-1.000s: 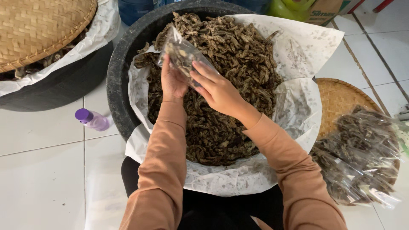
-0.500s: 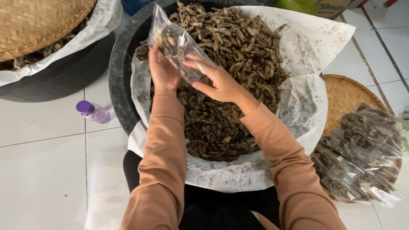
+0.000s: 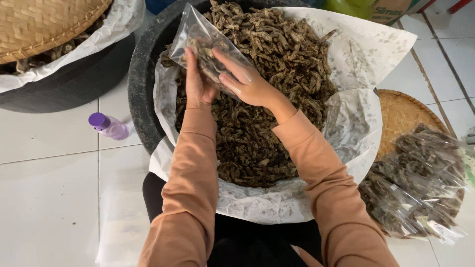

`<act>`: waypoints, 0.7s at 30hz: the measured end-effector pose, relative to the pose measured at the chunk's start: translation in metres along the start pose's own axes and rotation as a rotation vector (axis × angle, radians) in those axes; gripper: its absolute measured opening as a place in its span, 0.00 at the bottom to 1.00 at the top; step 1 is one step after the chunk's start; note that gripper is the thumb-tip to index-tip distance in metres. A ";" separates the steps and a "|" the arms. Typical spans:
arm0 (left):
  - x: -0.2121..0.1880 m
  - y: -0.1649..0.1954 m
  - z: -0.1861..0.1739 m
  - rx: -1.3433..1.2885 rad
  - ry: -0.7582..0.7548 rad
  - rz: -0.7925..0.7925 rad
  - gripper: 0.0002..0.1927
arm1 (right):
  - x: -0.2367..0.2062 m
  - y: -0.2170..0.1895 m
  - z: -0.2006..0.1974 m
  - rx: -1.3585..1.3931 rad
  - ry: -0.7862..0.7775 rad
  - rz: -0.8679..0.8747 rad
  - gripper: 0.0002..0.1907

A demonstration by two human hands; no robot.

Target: The person sits on the floor in front of a large basin lined with paper, filled with dried seafood. They open small clear plastic bags, pick pieces of dried seafood from the basin by hand, place them into a bag, then set the filled bag on a woven tray beside them with other filled bags.

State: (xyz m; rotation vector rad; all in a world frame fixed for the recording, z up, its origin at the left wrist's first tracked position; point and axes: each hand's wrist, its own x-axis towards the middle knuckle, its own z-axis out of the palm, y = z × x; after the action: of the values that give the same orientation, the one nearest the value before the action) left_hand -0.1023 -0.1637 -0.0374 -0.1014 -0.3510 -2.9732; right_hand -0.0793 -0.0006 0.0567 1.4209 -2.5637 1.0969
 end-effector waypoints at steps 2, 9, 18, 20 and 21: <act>0.003 -0.006 -0.008 -0.052 0.015 -0.025 0.23 | 0.004 0.003 -0.001 -0.007 -0.041 0.049 0.29; 0.016 0.006 -0.045 -0.229 0.372 0.062 0.24 | -0.022 0.035 0.008 0.092 0.320 0.398 0.12; 0.009 -0.016 -0.029 -0.143 0.251 0.159 0.30 | -0.059 0.065 0.054 -0.407 0.200 0.177 0.09; 0.007 -0.018 -0.027 -0.104 0.270 0.127 0.30 | -0.050 0.059 0.026 -0.044 0.541 0.302 0.12; 0.007 -0.021 -0.026 -0.100 0.239 0.111 0.30 | -0.050 0.053 0.009 0.131 0.694 0.351 0.16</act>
State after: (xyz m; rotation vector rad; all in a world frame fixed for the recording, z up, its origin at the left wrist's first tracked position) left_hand -0.1137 -0.1504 -0.0674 0.2154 -0.1618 -2.8490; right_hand -0.0864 0.0490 0.0035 0.4509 -2.2709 1.4880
